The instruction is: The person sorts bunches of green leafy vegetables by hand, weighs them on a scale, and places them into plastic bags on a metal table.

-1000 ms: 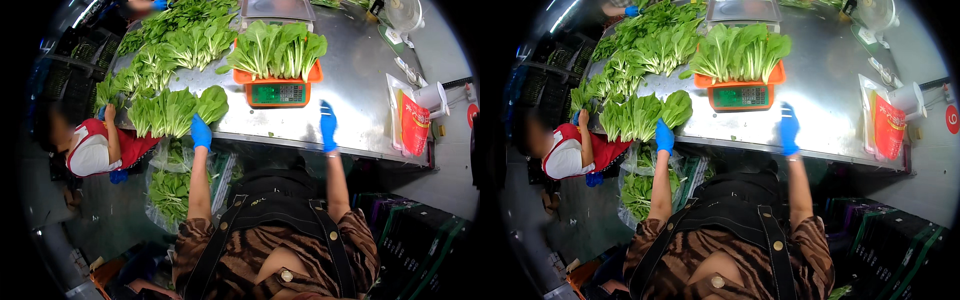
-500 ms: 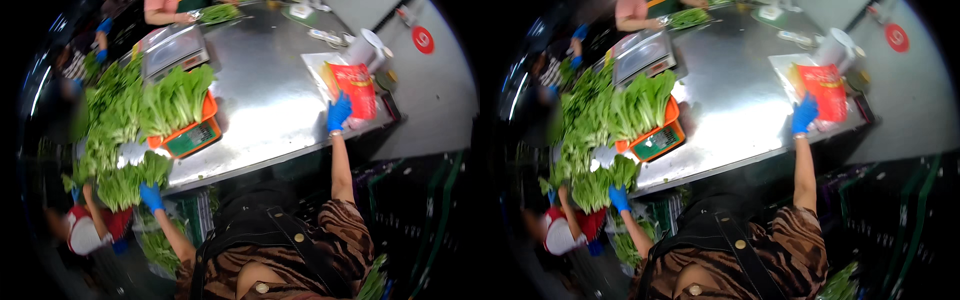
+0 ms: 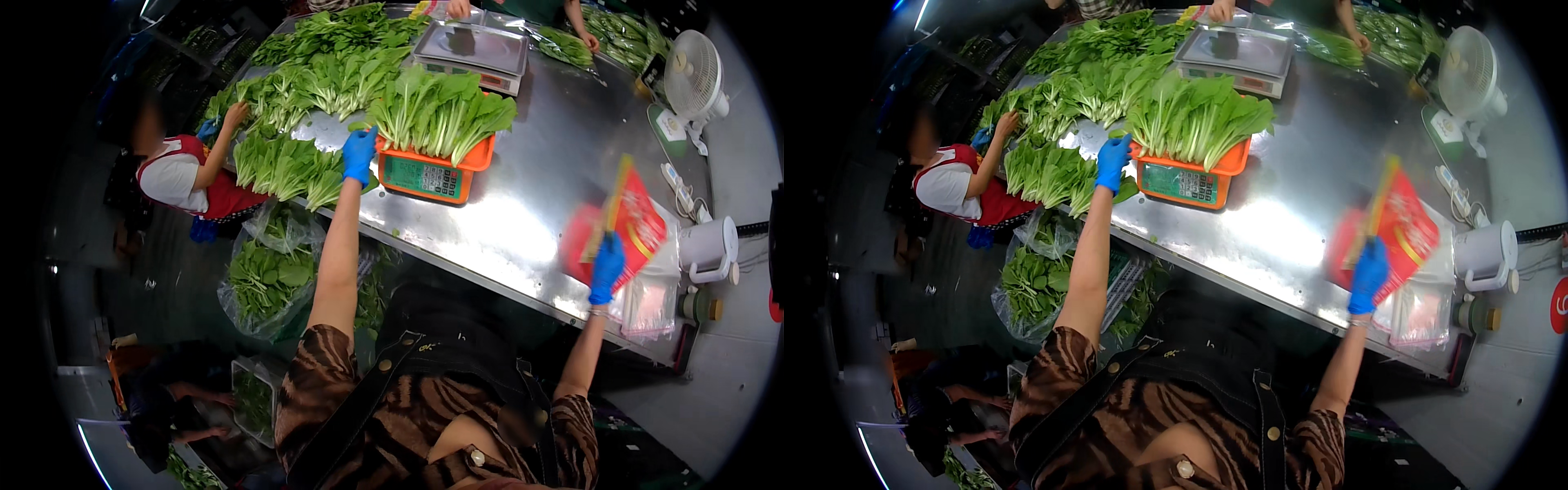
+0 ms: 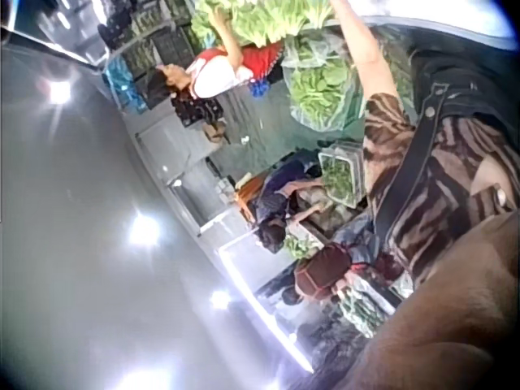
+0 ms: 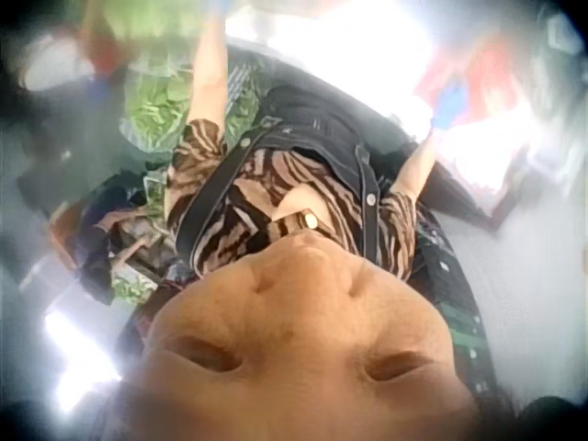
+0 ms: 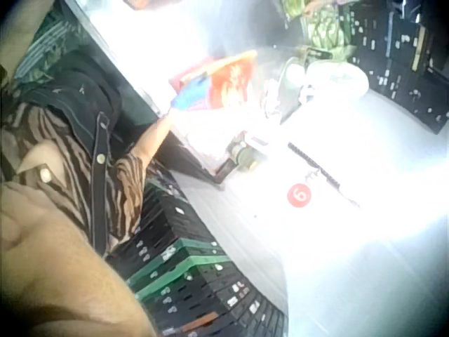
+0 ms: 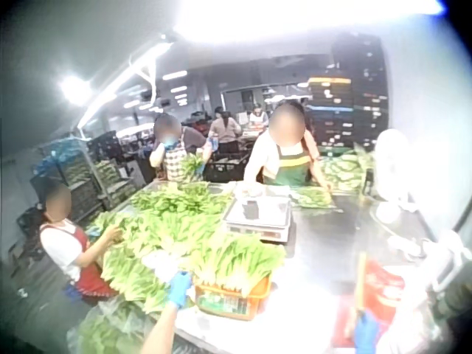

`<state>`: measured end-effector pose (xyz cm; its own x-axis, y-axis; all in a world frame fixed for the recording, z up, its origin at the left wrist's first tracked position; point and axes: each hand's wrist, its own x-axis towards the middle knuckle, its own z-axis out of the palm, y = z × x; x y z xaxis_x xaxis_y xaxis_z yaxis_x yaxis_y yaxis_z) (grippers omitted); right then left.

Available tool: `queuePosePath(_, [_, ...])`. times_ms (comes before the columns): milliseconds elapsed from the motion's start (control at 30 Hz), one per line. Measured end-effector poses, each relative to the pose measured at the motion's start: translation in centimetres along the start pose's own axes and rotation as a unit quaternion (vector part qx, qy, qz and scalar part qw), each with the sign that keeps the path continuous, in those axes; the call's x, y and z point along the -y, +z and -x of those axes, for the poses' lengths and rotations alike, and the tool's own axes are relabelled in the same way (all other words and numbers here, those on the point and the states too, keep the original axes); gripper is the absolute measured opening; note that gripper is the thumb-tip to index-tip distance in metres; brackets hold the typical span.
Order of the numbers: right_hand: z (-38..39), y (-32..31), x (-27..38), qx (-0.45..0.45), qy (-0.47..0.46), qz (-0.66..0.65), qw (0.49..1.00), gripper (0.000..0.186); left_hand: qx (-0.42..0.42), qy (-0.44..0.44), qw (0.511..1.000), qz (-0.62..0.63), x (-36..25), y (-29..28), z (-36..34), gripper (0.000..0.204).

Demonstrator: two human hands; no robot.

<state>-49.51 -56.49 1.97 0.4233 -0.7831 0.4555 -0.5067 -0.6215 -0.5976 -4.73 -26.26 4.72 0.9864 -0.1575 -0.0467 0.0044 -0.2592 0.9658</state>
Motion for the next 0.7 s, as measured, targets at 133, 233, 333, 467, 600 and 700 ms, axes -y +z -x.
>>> queuePosePath(133, [2.7,8.5,4.3,0.175,-0.022,0.074,0.982,0.027,0.011,0.05,0.949,-0.311,-0.4,2.7,-2.9,0.043])
queuePosePath(233, [4.1,9.8,9.3,0.183,-0.006,-0.07,0.981,0.035,0.004,0.072,0.942,-0.329,2.3,1.5,-4.8,0.034])
queuePosePath(333, [3.3,10.1,10.7,0.168,0.059,-0.148,0.973,0.036,0.019,0.097,0.97,-0.224,1.3,3.0,-3.2,0.025])
queuePosePath(467, [1.5,12.2,15.7,0.192,0.081,-0.256,0.944,0.033,-0.016,0.17,0.949,-0.265,1.7,3.0,-1.4,0.023])
queuePosePath(600, [-1.7,16.0,19.0,0.213,0.148,-0.417,0.871,0.041,0.003,0.165,0.954,-0.251,1.4,3.2,-2.8,0.025])
queuePosePath(700, [-4.2,17.9,20.0,0.24,0.175,-0.452,0.841,0.046,0.112,0.026,0.99,-0.087,1.0,1.6,-4.3,0.031])
